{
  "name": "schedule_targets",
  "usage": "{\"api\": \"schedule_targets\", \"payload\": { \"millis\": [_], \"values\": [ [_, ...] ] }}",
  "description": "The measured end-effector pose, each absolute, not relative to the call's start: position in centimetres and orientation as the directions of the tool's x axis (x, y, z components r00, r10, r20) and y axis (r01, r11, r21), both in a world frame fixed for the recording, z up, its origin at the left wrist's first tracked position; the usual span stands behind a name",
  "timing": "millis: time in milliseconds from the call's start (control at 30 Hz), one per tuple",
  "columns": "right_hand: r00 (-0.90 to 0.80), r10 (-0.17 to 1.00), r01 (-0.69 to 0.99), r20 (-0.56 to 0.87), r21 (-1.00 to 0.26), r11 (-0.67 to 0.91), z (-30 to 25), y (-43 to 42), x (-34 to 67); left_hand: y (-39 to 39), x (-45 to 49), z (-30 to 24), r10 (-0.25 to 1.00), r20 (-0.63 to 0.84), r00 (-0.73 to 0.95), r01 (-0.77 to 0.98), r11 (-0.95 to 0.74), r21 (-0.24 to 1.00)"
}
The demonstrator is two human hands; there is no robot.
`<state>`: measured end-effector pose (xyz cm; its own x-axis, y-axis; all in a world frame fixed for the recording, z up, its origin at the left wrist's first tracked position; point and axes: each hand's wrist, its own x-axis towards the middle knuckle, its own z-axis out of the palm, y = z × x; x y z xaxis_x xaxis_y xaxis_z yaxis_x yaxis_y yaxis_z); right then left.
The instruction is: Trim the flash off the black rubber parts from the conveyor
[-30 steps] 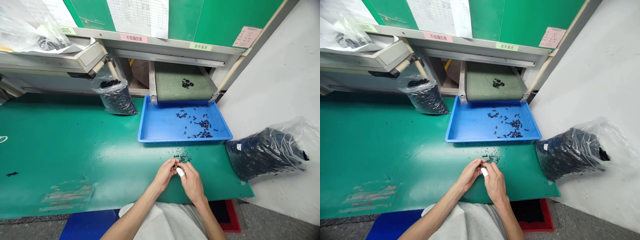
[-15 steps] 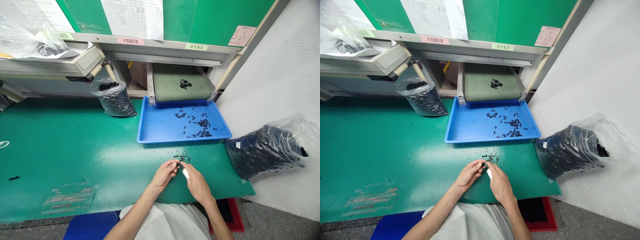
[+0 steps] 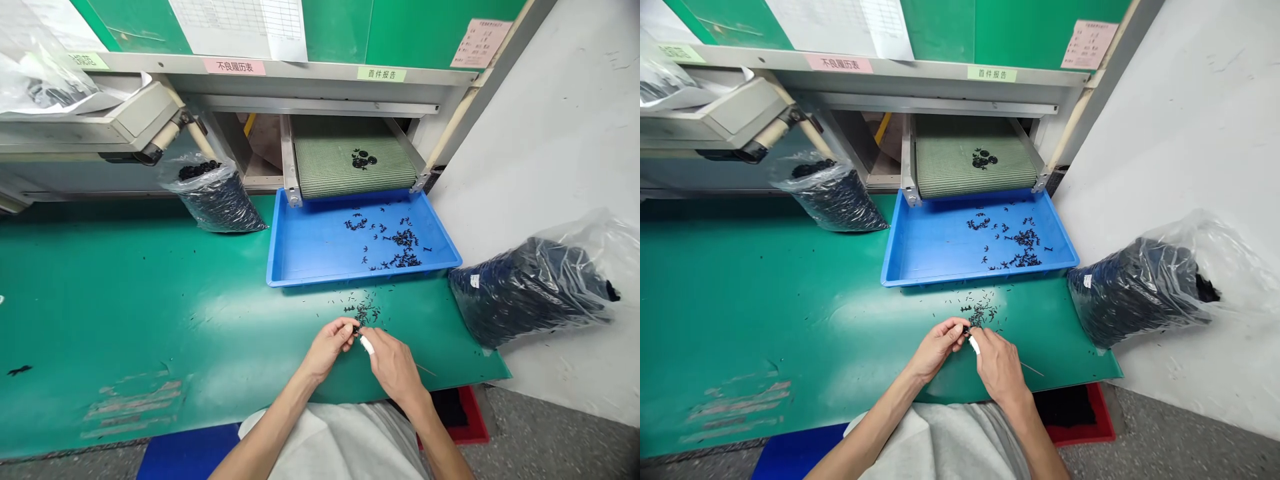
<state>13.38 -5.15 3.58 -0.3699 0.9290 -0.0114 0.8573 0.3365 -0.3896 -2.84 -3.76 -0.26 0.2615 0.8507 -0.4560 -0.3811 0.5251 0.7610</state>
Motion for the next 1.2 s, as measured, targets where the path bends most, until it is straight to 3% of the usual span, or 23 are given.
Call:
{"api": "schedule_targets", "payload": {
  "millis": [367, 633, 800, 900, 1067, 1200],
  "values": [
    [-0.376, 0.926, 0.886, -0.039, -0.309, 0.347, 3.4, -4.8, 13.5, -3.6, -3.0, -0.4, 0.880, -0.405, 0.247, -0.227, 0.459, 0.859],
    [-0.369, 0.926, 0.904, -0.075, -0.262, 0.339, 3.0, -4.7, 13.1, -3.7, -3.7, -0.9, 0.917, -0.310, 0.253, 0.009, 0.318, 0.948],
    [-0.350, 0.928, 0.908, -0.124, -0.290, 0.304, 2.3, -4.8, 12.6, -3.9, -3.8, -1.9, 0.923, -0.298, 0.243, -0.019, 0.312, 0.950],
    [-0.301, 0.939, 0.910, -0.166, -0.344, 0.230, 1.8, -4.9, 11.9, -4.0, -3.8, -2.7, 0.941, -0.262, 0.212, -0.058, 0.280, 0.958],
    [-0.171, 0.948, 0.835, -0.270, -0.551, -0.007, 0.4, -4.6, 11.2, -3.9, -3.5, -4.1, 0.949, -0.268, 0.166, -0.080, 0.284, 0.955],
    [-0.042, 0.948, 0.805, -0.317, -0.572, -0.155, -0.8, -4.0, 12.2, -3.9, -3.5, -4.5, 0.937, -0.322, 0.135, -0.125, 0.339, 0.933]
  ]
}}
